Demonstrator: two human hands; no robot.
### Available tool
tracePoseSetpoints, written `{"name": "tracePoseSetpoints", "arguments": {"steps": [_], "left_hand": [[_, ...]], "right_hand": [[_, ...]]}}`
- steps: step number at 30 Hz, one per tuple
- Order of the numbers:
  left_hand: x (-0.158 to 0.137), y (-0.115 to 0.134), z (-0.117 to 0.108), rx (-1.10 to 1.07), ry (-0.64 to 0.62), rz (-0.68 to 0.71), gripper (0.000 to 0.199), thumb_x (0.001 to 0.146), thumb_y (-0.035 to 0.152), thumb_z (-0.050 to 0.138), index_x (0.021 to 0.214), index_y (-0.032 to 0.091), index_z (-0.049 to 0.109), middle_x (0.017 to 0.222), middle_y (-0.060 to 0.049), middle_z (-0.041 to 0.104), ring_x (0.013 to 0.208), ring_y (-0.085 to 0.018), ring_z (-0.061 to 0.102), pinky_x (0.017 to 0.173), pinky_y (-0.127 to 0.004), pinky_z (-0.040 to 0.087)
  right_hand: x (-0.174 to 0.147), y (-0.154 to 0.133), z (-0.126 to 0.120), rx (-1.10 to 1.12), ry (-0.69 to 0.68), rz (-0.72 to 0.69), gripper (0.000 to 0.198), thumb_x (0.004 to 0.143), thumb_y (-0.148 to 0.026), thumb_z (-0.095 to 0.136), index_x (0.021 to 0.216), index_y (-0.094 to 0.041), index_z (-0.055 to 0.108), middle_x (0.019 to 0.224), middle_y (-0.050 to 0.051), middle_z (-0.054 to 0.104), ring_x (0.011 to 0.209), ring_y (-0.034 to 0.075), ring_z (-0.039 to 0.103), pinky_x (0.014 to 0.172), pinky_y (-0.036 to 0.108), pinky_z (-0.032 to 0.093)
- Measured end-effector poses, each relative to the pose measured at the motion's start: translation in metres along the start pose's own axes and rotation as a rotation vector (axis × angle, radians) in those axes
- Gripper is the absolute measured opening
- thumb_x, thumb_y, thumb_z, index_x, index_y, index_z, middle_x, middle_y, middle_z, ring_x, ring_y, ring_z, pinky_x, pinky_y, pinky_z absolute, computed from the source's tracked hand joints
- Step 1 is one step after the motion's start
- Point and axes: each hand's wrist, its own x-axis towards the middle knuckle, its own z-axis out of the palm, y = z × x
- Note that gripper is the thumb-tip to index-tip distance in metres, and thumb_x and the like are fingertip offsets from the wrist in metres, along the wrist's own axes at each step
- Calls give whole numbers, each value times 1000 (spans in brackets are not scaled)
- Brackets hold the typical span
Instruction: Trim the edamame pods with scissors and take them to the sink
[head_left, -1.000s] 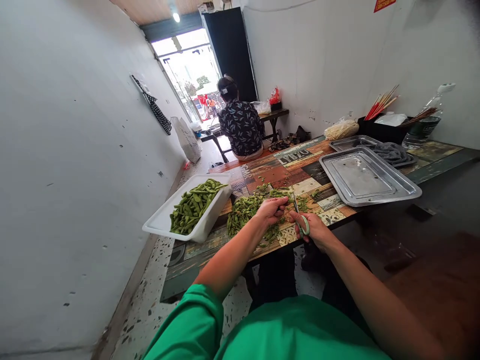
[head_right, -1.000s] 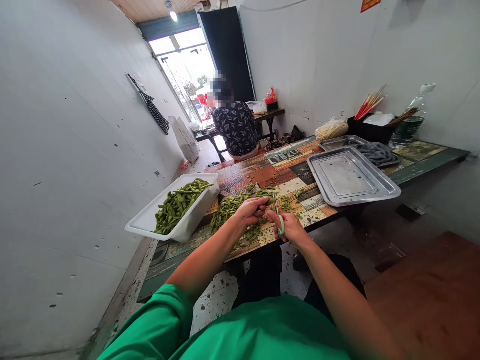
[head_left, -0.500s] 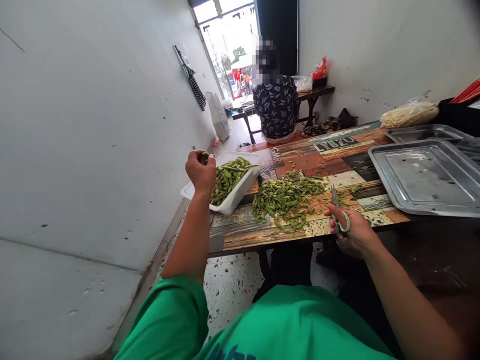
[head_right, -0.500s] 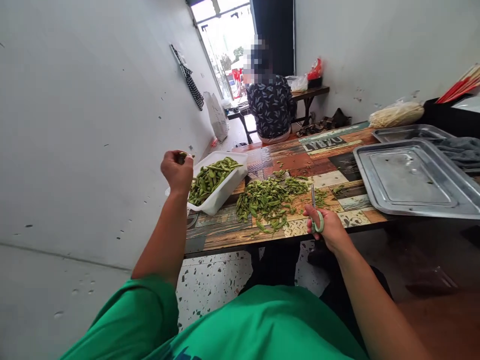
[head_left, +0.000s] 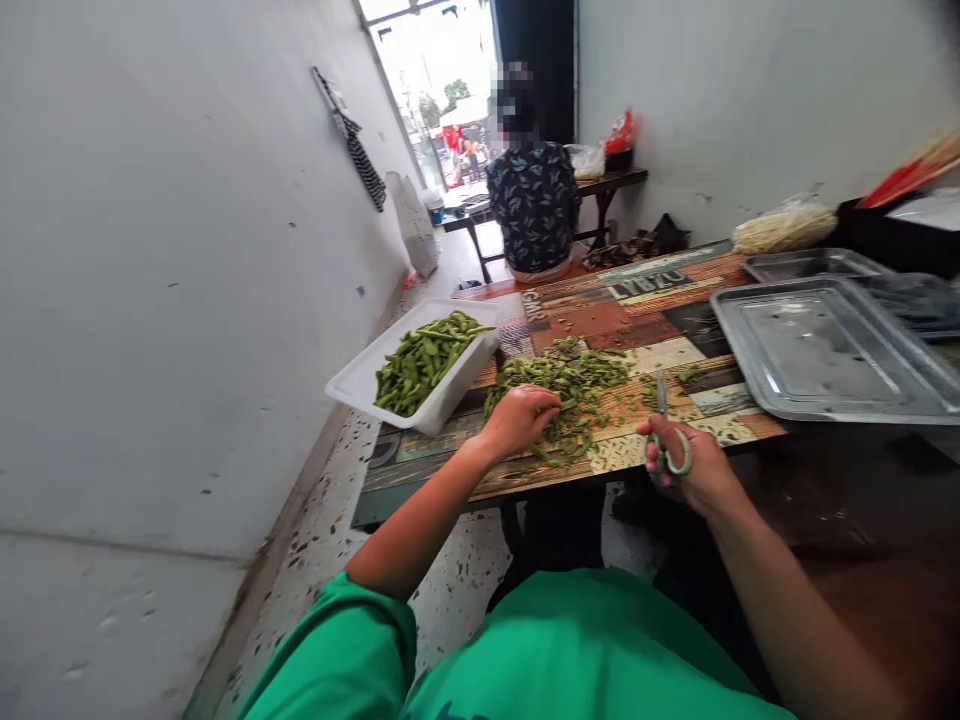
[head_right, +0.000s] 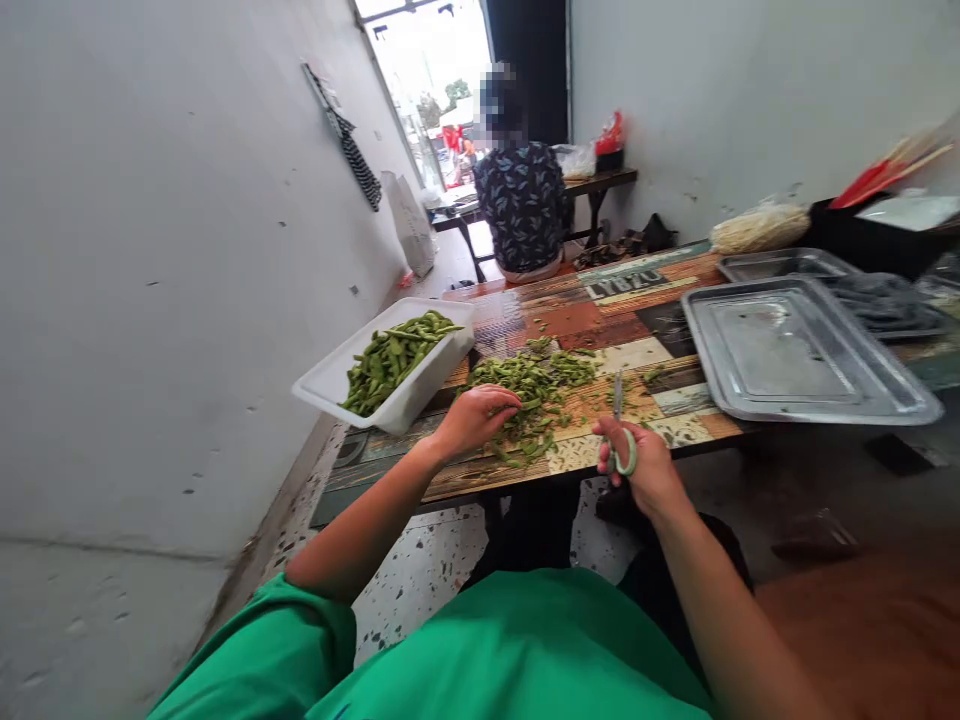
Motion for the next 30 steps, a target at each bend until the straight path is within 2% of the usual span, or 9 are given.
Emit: {"name": "tracePoseSetpoints", "arguments": {"steps": [4, 9, 13, 15, 17, 20, 22, 25, 30], "left_hand": [[65, 32, 54, 1, -123, 64, 15, 83, 16, 62, 76, 22, 74, 84, -7, 72, 87, -21, 65, 89, -30, 45], [154, 67, 119, 35, -159, -48, 6, 77, 20, 69, 71, 20, 72, 81, -9, 71, 91, -25, 63, 94, -36, 42], [189, 73, 144, 76, -220, -123, 18, 61, 3, 75, 57, 18, 66, 76, -8, 70, 93, -27, 63, 97, -39, 41], [194, 71, 142, 55, -269, -157, 19, 61, -1, 72, 57, 17, 67, 71, -6, 69, 85, -22, 63, 90, -34, 45], [191, 67, 134, -60, -272, -205, 13, 65, 4, 72, 61, 17, 71, 65, -4, 66, 72, -16, 60, 77, -27, 47], [176, 59, 117, -382, -269, -321, 3, 70, 14, 74, 67, 14, 73, 57, 0, 62, 56, -9, 51, 58, -21, 41], [159, 55, 107, -576, -320, -410, 6, 69, 17, 76, 68, 12, 72, 54, 1, 59, 48, -6, 44, 49, -20, 34], [133, 52, 92, -737, -407, -462, 14, 64, 20, 81, 67, 12, 71, 53, 2, 57, 44, -4, 39, 44, -20, 27], [103, 49, 67, -831, -475, -459, 19, 60, 22, 84, 65, 11, 69, 52, 2, 57, 42, -4, 39, 43, -19, 25]], "right_hand": [[-18, 4, -13, 28, 89, -89, 60, 63, -69, 79, 84, -14, 64, 55, 0, 54, 46, 12, 50, 32, 18, 32], [-33, 7, -45, 54, 194, -122, 59, 66, -69, 77, 82, -14, 63, 56, 0, 53, 47, 13, 50, 32, 19, 31], [-37, 8, -64, 27, 213, -120, 57, 68, -69, 76, 82, -15, 64, 56, 0, 54, 47, 13, 50, 32, 20, 31], [-37, 7, -68, 16, 220, -120, 58, 66, -70, 76, 81, -15, 64, 56, 0, 54, 46, 13, 51, 32, 20, 31], [-33, 5, -69, -1, 195, -98, 59, 64, -72, 75, 80, -15, 64, 54, 0, 54, 45, 13, 51, 31, 19, 30], [-23, 2, -65, -53, 97, -27, 61, 63, -74, 74, 79, -16, 63, 55, 1, 56, 46, 15, 54, 29, 19, 31], [-16, -2, -59, -106, 32, 11, 59, 63, -73, 74, 76, -16, 61, 56, 2, 57, 47, 16, 56, 29, 19, 33], [-10, -9, -47, -199, -39, 37, 56, 63, -70, 76, 73, -17, 59, 56, 2, 57, 42, 13, 53, 28, 19, 32], [-9, -17, -30, -323, -78, 19, 53, 65, -67, 76, 66, -18, 56, 51, 0, 57, 35, 10, 46, 29, 19, 27]]}}
